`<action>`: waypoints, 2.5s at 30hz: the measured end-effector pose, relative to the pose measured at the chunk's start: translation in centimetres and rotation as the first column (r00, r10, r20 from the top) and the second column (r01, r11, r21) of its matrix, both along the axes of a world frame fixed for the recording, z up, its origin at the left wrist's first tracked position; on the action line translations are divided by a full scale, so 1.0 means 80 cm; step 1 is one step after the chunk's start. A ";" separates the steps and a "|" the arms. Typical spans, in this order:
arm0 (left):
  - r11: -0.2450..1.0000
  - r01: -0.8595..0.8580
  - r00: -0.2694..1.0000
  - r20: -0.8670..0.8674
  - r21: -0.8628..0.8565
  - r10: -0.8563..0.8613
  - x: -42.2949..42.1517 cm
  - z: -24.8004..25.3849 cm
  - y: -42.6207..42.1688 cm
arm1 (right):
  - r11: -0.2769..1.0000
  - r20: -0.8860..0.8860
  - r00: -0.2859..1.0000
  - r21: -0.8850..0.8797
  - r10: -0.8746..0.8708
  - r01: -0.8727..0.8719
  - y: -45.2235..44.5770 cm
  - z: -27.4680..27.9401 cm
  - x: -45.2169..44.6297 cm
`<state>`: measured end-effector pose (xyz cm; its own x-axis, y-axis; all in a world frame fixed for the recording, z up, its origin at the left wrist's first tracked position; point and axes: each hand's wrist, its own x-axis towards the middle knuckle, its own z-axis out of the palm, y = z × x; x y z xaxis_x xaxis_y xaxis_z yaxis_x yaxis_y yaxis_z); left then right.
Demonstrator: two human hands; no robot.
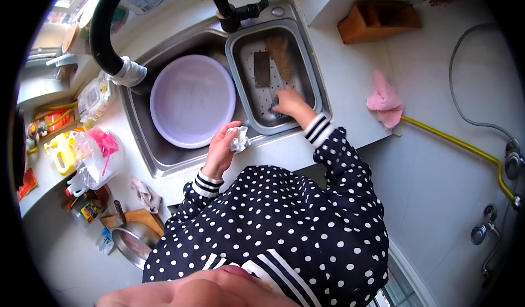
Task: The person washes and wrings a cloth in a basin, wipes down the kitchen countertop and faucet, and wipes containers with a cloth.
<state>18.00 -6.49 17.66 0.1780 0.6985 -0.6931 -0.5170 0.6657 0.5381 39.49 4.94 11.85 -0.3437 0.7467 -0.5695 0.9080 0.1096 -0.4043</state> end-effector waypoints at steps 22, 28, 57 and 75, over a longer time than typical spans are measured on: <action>0.980 -0.188 0.982 0.012 0.062 0.187 -0.031 0.045 0.021 | 0.056 -0.288 0.900 0.945 -0.328 0.323 0.364 0.128 -0.034; 0.975 -0.218 0.974 -0.055 0.045 0.221 -0.037 0.041 0.020 | 0.302 -0.213 0.874 0.881 -0.436 0.365 0.366 0.018 -0.032; 0.963 -0.237 0.956 -0.147 0.127 0.255 -0.052 0.050 0.030 | 0.083 -0.553 0.734 0.774 -0.394 0.628 0.361 0.099 -0.052; 0.965 -0.240 0.959 -0.130 0.109 0.253 -0.052 0.037 0.028 | 0.490 -0.148 0.926 0.813 -0.348 0.314 0.336 0.017 -0.048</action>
<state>13.83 -4.26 20.59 -0.1030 0.7695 -0.6303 -0.5731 0.4720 0.6699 35.68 31.86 13.23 0.0362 0.9407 0.3373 0.9601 0.0609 -0.2728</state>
